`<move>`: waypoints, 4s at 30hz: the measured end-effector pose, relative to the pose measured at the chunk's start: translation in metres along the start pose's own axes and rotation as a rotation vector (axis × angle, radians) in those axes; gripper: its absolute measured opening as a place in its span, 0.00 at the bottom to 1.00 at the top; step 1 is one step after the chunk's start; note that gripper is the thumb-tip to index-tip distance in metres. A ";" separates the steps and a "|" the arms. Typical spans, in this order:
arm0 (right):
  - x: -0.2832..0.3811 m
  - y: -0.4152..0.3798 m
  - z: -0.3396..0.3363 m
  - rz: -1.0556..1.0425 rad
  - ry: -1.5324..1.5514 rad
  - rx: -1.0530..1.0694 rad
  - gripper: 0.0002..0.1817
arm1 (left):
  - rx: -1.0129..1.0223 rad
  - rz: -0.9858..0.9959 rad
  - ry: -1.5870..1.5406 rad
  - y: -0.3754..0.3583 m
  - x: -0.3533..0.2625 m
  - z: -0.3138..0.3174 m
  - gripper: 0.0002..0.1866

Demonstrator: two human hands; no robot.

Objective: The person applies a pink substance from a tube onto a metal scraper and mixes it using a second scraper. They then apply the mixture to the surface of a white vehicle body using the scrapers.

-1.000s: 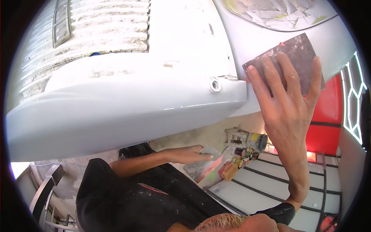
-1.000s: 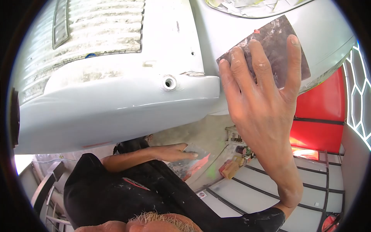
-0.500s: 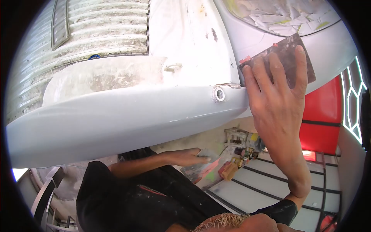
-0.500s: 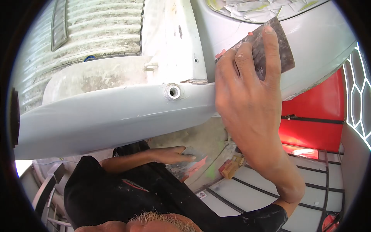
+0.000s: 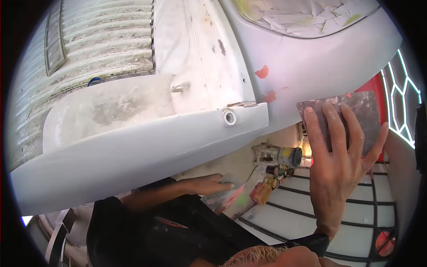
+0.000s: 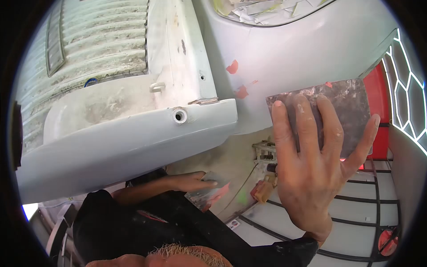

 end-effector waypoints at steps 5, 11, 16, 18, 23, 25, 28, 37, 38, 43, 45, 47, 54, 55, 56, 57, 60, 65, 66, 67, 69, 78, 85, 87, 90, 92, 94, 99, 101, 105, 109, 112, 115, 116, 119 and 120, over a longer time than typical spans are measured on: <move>-0.012 -0.005 0.009 0.028 0.053 -0.068 0.25 | -0.025 -0.003 0.015 0.003 -0.001 -0.001 0.47; -0.010 -0.004 0.019 0.015 0.078 -0.108 0.27 | -0.020 -0.029 0.025 -0.004 -0.012 -0.001 0.47; -0.001 0.013 0.012 -0.008 0.032 -0.160 0.27 | -0.017 0.009 -0.022 0.003 0.000 -0.001 0.48; 0.006 0.023 0.010 -0.016 0.009 -0.182 0.26 | -0.007 0.029 -0.017 0.001 -0.005 -0.001 0.48; 0.022 0.043 0.012 -0.080 -0.017 -0.238 0.22 | -0.014 -0.008 0.017 -0.011 -0.021 -0.007 0.49; 0.025 0.047 0.015 -0.095 -0.034 -0.247 0.22 | -0.026 -0.017 0.032 -0.012 -0.021 -0.008 0.49; 0.027 0.048 0.019 -0.106 -0.040 -0.257 0.21 | -0.041 -0.018 0.061 -0.005 -0.010 -0.008 0.48; 0.013 0.033 -0.011 -0.004 -0.065 -0.010 0.19 | -0.016 -0.042 0.013 -0.017 -0.018 -0.007 0.50; 0.007 0.028 -0.015 0.027 -0.058 -0.009 0.20 | -0.041 -0.029 0.014 -0.014 -0.010 -0.008 0.48; -0.017 0.004 -0.023 0.112 -0.087 -0.047 0.26 | -0.079 -0.012 -0.016 -0.016 -0.008 -0.009 0.46; -0.022 -0.004 -0.019 0.124 -0.083 -0.026 0.29 | -0.045 -0.061 -0.040 -0.010 0.003 -0.006 0.43; -0.027 -0.008 -0.014 0.145 -0.020 -0.045 0.30 | -0.018 -0.009 -0.114 0.008 0.026 0.000 0.39; -0.045 -0.023 0.001 0.157 0.090 -0.098 0.29 | 0.071 -0.006 -0.192 0.023 0.033 0.013 0.29; -0.046 -0.025 0.003 0.157 0.102 -0.105 0.28 | 0.070 -0.001 -0.203 0.024 0.033 0.013 0.28; -0.046 -0.026 0.004 0.157 0.116 -0.111 0.28 | 0.069 0.003 -0.215 0.025 0.034 0.014 0.27; -0.045 -0.026 0.004 0.156 0.130 -0.116 0.28 | 0.067 0.006 -0.229 0.024 0.035 0.013 0.26; -0.044 -0.029 0.007 0.161 0.165 -0.140 0.27 | 0.057 -0.005 -0.233 0.021 0.036 0.010 0.25; -0.054 -0.040 0.012 0.175 0.185 -0.164 0.28 | 0.073 0.056 -0.300 -0.004 -0.011 0.015 0.26; -0.056 -0.042 0.014 0.173 0.191 -0.183 0.28 | 0.067 0.047 -0.306 -0.006 -0.015 0.015 0.27; -0.058 -0.045 0.016 0.179 0.190 -0.194 0.28 | 0.071 0.044 -0.281 -0.006 -0.018 0.016 0.28; -0.060 -0.050 0.020 0.187 0.194 -0.211 0.28 | 0.079 0.033 -0.239 -0.007 -0.019 0.017 0.29; -0.082 -0.080 0.029 0.248 0.325 -0.327 0.22 | -0.207 0.129 -0.201 -0.016 -0.034 0.013 0.33; -0.120 -0.230 0.163 0.894 2.041 -0.687 0.29 | -0.733 1.057 0.125 -0.075 -0.153 0.023 0.33; -0.063 -0.244 0.212 1.030 2.475 -0.499 0.31 | -0.841 1.211 0.487 -0.093 -0.202 0.038 0.33; 0.036 -0.246 0.251 1.026 2.955 -0.186 0.30 | -0.553 0.292 -0.212 -0.047 -0.203 0.059 0.29; 0.073 -0.253 0.265 1.099 3.165 -0.094 0.29 | -0.641 0.673 0.857 -0.022 -0.216 0.076 0.31; 0.092 -0.263 0.277 1.157 3.369 -0.007 0.28 | -0.661 0.728 1.385 -0.003 -0.206 0.103 0.37; 0.041 -0.281 0.301 0.912 3.348 -0.388 0.21 | -0.598 0.324 1.242 0.006 -0.166 0.094 0.27; -0.012 -0.269 0.249 0.653 3.268 -0.712 0.21 | -0.643 0.334 0.948 0.010 -0.145 0.087 0.26; -0.021 -0.277 0.194 0.525 2.009 -0.536 0.21 | -0.816 0.388 -0.187 0.030 -0.074 0.033 0.27; 0.026 -0.266 0.141 0.081 1.726 -0.367 0.29 | -0.637 0.464 -1.004 0.032 -0.089 0.055 0.23; 0.041 -0.284 0.155 0.073 1.723 -0.287 0.33 | -0.574 0.372 -1.074 0.042 -0.064 0.064 0.21; 0.048 -0.300 0.157 0.039 1.632 -0.224 0.34 | -0.553 0.321 -1.067 0.047 -0.048 0.070 0.21; 0.050 -0.305 0.156 0.030 1.593 -0.204 0.33 | -0.544 0.304 -1.054 0.048 -0.044 0.071 0.21; 0.051 -0.313 0.152 0.060 1.513 -0.211 0.32 | -0.576 0.222 -1.034 0.047 -0.031 0.071 0.21; 0.051 -0.315 0.156 0.097 1.513 -0.205 0.32 | -0.562 0.218 -1.054 0.046 -0.030 0.072 0.22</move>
Point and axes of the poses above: each hand's wrist, its own y-axis towards the middle knuckle, its own z-axis out of the palm, x = y × z, the point moved 9 cm from there along y, towards the middle knuckle, and after that the axes turned 1 degree about -z, right-handed, at the moved point
